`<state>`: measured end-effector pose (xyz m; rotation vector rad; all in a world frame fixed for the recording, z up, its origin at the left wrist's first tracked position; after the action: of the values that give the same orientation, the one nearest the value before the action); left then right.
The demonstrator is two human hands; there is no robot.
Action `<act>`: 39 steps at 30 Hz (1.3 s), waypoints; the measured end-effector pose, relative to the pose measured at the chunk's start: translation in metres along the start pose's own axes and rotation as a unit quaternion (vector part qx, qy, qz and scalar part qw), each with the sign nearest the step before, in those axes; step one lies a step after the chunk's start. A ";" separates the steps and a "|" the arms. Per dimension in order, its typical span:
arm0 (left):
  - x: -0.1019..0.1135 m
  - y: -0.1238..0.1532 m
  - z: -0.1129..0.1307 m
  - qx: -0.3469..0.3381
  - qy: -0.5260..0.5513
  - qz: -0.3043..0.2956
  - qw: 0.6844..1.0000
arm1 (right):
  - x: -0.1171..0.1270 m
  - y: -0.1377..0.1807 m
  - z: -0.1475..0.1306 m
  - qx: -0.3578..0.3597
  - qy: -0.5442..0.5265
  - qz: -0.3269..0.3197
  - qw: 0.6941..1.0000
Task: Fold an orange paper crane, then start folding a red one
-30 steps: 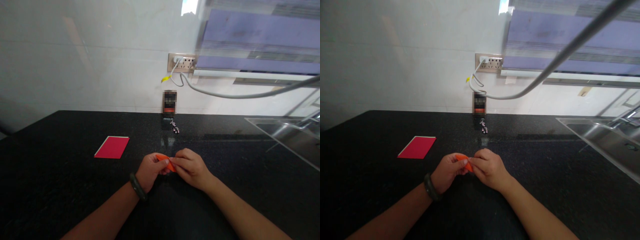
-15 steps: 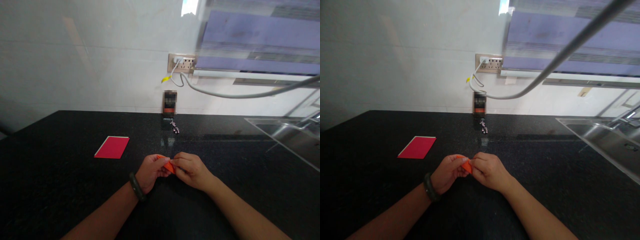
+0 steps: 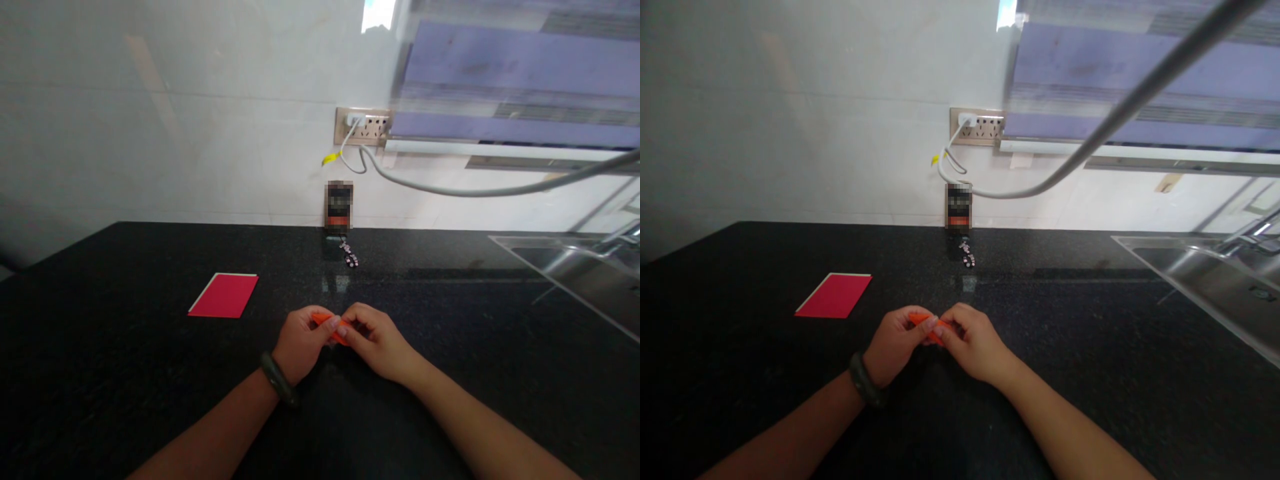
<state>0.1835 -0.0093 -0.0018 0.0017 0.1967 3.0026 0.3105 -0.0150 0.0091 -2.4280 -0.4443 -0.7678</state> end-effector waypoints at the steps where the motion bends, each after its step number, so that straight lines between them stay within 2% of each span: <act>1: 0.000 0.000 0.000 -0.007 -0.009 -0.001 1.000 | 0.000 0.000 0.000 -0.007 -0.015 0.001 1.000; 6: 0.000 -0.001 -0.004 -0.031 -0.038 -0.014 0.999 | 0.000 0.000 0.003 -0.033 -0.066 0.009 0.997; 12: 0.000 0.001 -0.004 -0.051 -0.035 -0.028 0.998 | 0.003 -0.001 -0.005 -0.018 -0.081 0.000 0.997; 19: -0.005 0.003 -0.004 0.016 0.044 -0.052 0.998 | 0.004 -0.001 -0.008 -0.014 -0.113 -0.005 0.993; 26: -0.003 0.000 -0.008 0.016 0.034 -0.029 0.999 | -0.002 0.000 0.002 -0.052 -0.095 -0.001 0.994; 29: -0.003 0.000 -0.006 0.020 0.028 -0.022 0.999 | -0.004 0.001 0.008 -0.074 -0.115 0.024 0.990; 34: -0.005 -0.001 -0.008 0.047 0.057 -0.044 0.996 | -0.002 0.002 0.023 -0.153 -0.204 0.130 0.958; 36: -0.004 -0.002 -0.009 0.053 0.053 -0.033 0.997 | -0.002 0.002 0.026 -0.166 -0.218 0.140 0.951; 39: -0.003 -0.003 -0.009 0.040 0.043 -0.016 0.998 | -0.005 0.001 0.025 -0.173 -0.227 0.122 0.951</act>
<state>0.1866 -0.0079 -0.0112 -0.1222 0.3215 2.9633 0.3182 -0.0017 -0.0114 -2.9263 -0.1751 -0.1818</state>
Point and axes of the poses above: each hand's wrist, its own y-axis away from the middle knuckle, its own x-axis out of the back of the hand, z = x × y, the point moved 5 cm from there along -y, towards the middle knuckle, and after that the axes turned 5 degrees about x, right-handed, at the moved point
